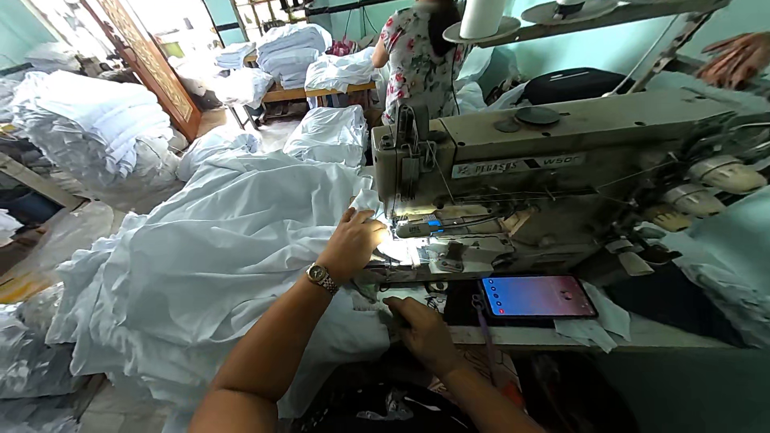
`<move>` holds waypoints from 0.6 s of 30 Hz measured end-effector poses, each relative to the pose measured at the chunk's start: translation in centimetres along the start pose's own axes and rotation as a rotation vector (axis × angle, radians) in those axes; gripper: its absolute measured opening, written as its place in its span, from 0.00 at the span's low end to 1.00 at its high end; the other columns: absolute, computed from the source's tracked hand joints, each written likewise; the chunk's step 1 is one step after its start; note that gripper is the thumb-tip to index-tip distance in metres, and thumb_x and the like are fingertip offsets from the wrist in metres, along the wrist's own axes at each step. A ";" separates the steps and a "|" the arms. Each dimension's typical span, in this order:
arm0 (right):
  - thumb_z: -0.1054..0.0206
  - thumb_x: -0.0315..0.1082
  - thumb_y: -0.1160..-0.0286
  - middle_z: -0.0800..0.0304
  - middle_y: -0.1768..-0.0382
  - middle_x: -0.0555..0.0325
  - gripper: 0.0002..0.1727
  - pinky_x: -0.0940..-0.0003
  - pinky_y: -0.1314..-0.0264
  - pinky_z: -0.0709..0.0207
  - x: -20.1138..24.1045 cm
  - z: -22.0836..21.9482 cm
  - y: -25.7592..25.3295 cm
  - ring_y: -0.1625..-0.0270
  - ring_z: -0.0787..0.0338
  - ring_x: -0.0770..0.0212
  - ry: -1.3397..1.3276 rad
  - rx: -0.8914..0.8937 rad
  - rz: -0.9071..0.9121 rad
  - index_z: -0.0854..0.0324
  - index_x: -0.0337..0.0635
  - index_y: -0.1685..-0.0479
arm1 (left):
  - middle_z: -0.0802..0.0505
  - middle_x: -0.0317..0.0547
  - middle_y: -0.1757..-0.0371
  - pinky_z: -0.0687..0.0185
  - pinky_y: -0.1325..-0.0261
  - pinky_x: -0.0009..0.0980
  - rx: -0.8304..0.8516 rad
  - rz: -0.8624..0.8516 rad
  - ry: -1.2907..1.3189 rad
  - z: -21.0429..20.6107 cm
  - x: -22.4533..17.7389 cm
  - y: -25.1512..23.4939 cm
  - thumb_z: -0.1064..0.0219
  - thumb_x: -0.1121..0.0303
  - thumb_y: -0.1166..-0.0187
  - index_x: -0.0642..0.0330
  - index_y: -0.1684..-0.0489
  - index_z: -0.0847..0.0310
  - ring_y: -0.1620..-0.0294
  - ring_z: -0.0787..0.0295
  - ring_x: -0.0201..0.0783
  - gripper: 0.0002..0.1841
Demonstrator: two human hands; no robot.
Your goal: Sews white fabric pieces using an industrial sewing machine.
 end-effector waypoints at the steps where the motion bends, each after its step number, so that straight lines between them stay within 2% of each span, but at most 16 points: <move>1: 0.38 0.34 0.26 0.10 0.68 0.59 0.16 0.65 0.64 0.14 0.0 -0.1 0.0 0.68 0.10 0.62 0.011 0.009 -0.011 0.09 0.47 0.44 | 0.05 0.35 0.42 0.32 0.18 0.58 0.004 0.006 -0.002 0.0 0.0 -0.1 0.36 0.76 0.22 0.51 0.58 0.07 0.25 0.19 0.46 0.11; 4: 0.35 0.39 0.30 0.09 0.67 0.60 0.16 0.64 0.63 0.12 0.1 -0.1 -0.1 0.66 0.08 0.62 0.038 0.022 -0.038 0.08 0.48 0.48 | 0.05 0.38 0.44 0.31 0.18 0.53 0.009 0.046 0.041 -0.1 0.0 -0.3 0.37 0.78 0.23 0.53 0.53 0.07 0.26 0.17 0.45 0.13; 6: 0.35 0.43 0.29 0.09 0.69 0.61 0.16 0.65 0.65 0.13 0.0 -0.2 -0.2 0.68 0.09 0.63 0.042 0.001 -0.040 0.07 0.50 0.51 | 0.05 0.41 0.44 0.29 0.19 0.50 0.019 0.074 0.108 0.1 0.2 -0.7 0.40 0.79 0.23 0.55 0.50 0.07 0.28 0.16 0.45 0.15; 9: 0.32 0.47 0.27 0.10 0.72 0.62 0.14 0.67 0.68 0.14 0.0 -0.5 -0.1 0.70 0.10 0.65 0.032 0.006 -0.042 0.06 0.51 0.55 | 0.05 0.44 0.47 0.27 0.22 0.47 0.002 0.055 0.188 0.0 0.7 -1.0 0.42 0.80 0.22 0.58 0.55 0.08 0.31 0.14 0.46 0.14; 12: 0.27 0.42 0.29 0.08 0.70 0.56 0.13 0.61 0.64 0.13 0.2 0.0 -0.5 0.67 0.08 0.59 -0.029 0.105 -0.081 0.06 0.46 0.54 | 0.04 0.46 0.50 0.22 0.26 0.47 -0.065 -0.001 0.228 -0.5 2.2 -2.4 0.41 0.84 0.28 0.59 0.60 0.08 0.36 0.12 0.48 0.14; 14: 0.26 0.40 0.31 0.08 0.68 0.54 0.13 0.60 0.61 0.12 0.2 0.1 -0.6 0.65 0.08 0.58 -0.057 0.152 -0.097 0.06 0.44 0.53 | 0.05 0.51 0.46 0.22 0.26 0.50 0.020 0.016 0.205 -0.4 3.5 -4.0 0.39 0.85 0.27 0.62 0.54 0.08 0.35 0.12 0.52 0.15; 16: 0.25 0.44 0.31 0.08 0.67 0.53 0.17 0.59 0.60 0.12 0.1 0.2 -0.6 0.65 0.08 0.57 -0.071 0.169 -0.113 0.06 0.43 0.50 | 0.07 0.53 0.41 0.24 0.25 0.50 0.095 0.101 0.216 -0.2 5.3 -5.1 0.42 0.83 0.21 0.63 0.48 0.09 0.31 0.14 0.52 0.15; 18: 0.24 0.48 0.29 0.06 0.61 0.49 0.24 0.54 0.55 0.12 0.0 0.5 -0.8 0.60 0.06 0.53 -0.087 0.170 -0.121 0.09 0.39 0.42 | 0.07 0.51 0.41 0.21 0.26 0.50 -0.022 0.232 0.242 0.5 7.7 -4.7 0.41 0.83 0.23 0.62 0.50 0.09 0.32 0.14 0.51 0.15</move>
Point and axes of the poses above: each hand's wrist, its own y-axis away from the middle knuckle, its own z-axis out of the back of the hand, x = y × z, the point moved 4 cm from there along -y, towards the middle knuckle
